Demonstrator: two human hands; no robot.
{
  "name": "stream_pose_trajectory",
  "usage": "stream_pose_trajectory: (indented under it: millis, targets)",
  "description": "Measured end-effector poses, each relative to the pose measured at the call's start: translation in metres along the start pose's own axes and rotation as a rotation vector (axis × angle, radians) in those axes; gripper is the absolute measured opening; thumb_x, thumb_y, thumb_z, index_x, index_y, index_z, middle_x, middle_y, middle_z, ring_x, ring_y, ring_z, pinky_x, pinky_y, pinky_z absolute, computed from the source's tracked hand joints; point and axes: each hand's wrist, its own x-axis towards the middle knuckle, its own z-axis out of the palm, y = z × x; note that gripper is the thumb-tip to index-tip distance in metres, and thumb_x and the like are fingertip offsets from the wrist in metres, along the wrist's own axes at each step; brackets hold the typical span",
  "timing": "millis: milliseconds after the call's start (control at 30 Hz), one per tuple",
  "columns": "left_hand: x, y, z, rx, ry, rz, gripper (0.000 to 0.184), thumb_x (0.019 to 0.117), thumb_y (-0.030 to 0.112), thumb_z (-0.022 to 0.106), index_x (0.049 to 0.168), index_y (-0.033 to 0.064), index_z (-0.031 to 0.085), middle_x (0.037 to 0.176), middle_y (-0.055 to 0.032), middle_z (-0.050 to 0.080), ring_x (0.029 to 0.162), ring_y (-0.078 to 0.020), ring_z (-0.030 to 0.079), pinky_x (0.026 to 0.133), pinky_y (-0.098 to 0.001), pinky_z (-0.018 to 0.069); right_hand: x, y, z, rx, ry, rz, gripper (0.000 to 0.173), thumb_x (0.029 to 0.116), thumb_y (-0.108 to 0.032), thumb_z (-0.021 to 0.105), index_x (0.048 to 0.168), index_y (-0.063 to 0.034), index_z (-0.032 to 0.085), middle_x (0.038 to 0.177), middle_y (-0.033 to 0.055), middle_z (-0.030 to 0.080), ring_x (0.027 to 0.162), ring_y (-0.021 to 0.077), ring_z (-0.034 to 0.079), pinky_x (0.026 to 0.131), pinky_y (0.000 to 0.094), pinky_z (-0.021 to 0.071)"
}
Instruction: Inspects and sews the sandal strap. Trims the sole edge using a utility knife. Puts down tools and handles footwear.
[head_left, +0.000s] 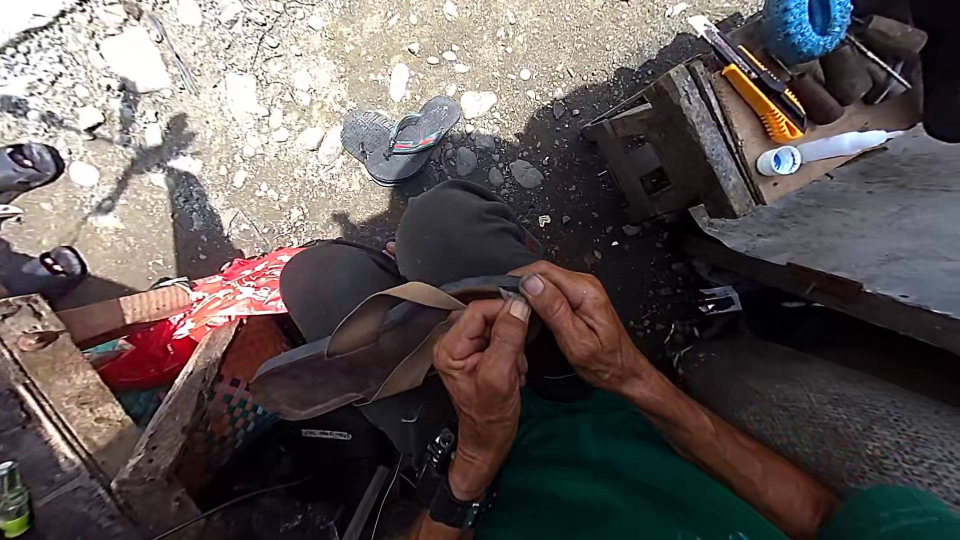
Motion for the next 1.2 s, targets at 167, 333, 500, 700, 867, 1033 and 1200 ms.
stream_pose_trajectory:
  millis: [167,333,500,700,867,1033,1200]
  targets:
    - [0.002,0.001,-0.004,-0.004,-0.039,-0.012,0.017,0.0969,0.002,0.058,0.083,0.0022,0.067,0.056,0.0042,0.055,0.042,-0.0026,0.049,0.038,-0.0182,0.0444,0.005,-0.003,-0.013,0.066,-0.130,0.077,0.035,0.1093,-0.016,0.042,0.104,0.0026,0.072,0.091,0.0036,0.071,0.087,0.0004,0.065,0.080,0.0194,0.0531]
    - [0.013,0.017,-0.008,-0.020,-0.109,-0.102,0.019,0.0985,0.002,0.054,0.085,-0.0002,0.068,0.060,-0.0012,0.064,0.048,-0.0080,0.061,0.044,-0.0226,0.0543,0.023,-0.002,-0.038,0.196,-0.361,0.196,0.053,0.1104,-0.033,0.030,0.106,-0.0017,0.072,0.090,-0.0039,0.070,0.083,-0.0015,0.063,0.077,0.0196,0.0531]
    - [0.018,0.030,-0.009,0.031,-0.095,-0.166,0.022,0.0995,0.003,0.053,0.084,-0.0009,0.068,0.061,-0.0022,0.066,0.049,-0.0099,0.063,0.046,-0.0237,0.0562,0.011,0.003,-0.035,0.238,-0.412,0.027,0.042,0.1027,-0.013,0.048,0.135,0.0113,0.058,0.124,0.0140,0.069,0.108,0.0062,0.065,0.097,0.0237,0.0532]
    - [0.027,0.054,-0.008,0.262,-0.191,-0.301,0.024,0.1004,0.013,0.064,0.080,0.0014,0.070,0.063,-0.0044,0.070,0.051,-0.0119,0.067,0.050,-0.0254,0.0595,0.002,0.003,-0.027,0.155,-0.334,-0.046,0.037,0.1013,-0.010,0.050,0.130,0.0103,0.062,0.119,0.0155,0.069,0.108,0.0071,0.065,0.098,0.0230,0.0515]
    - [0.032,0.063,-0.007,0.177,-0.218,-0.517,0.021,0.1005,0.004,0.061,0.083,-0.0026,0.070,0.068,-0.0091,0.072,0.056,-0.0132,0.071,0.055,-0.0241,0.0609,-0.002,0.010,-0.031,0.198,-0.331,-0.032,0.039,0.1005,-0.011,0.048,0.131,0.0084,0.063,0.121,0.0145,0.069,0.107,0.0072,0.065,0.096,0.0231,0.0519]
    - [0.019,0.036,-0.007,0.032,-0.180,-0.354,0.024,0.0990,0.002,0.057,0.081,-0.0020,0.072,0.064,-0.0078,0.071,0.054,-0.0120,0.069,0.053,-0.0245,0.0599,-0.004,0.015,-0.037,0.258,-0.295,0.021,0.041,0.1041,-0.015,0.039,0.122,0.0051,0.070,0.123,0.0116,0.072,0.116,0.0062,0.064,0.104,0.0256,0.0487]
    - [0.005,0.009,-0.005,0.027,-0.122,-0.107,0.026,0.0976,0.005,0.055,0.075,0.0051,0.069,0.057,-0.0001,0.064,0.045,-0.0075,0.060,0.043,-0.0228,0.0538,0.000,0.009,-0.038,0.181,-0.277,0.054,0.039,0.1066,-0.021,0.042,0.113,-0.0007,0.074,0.107,0.0023,0.074,0.094,-0.0014,0.064,0.085,0.0193,0.0516]
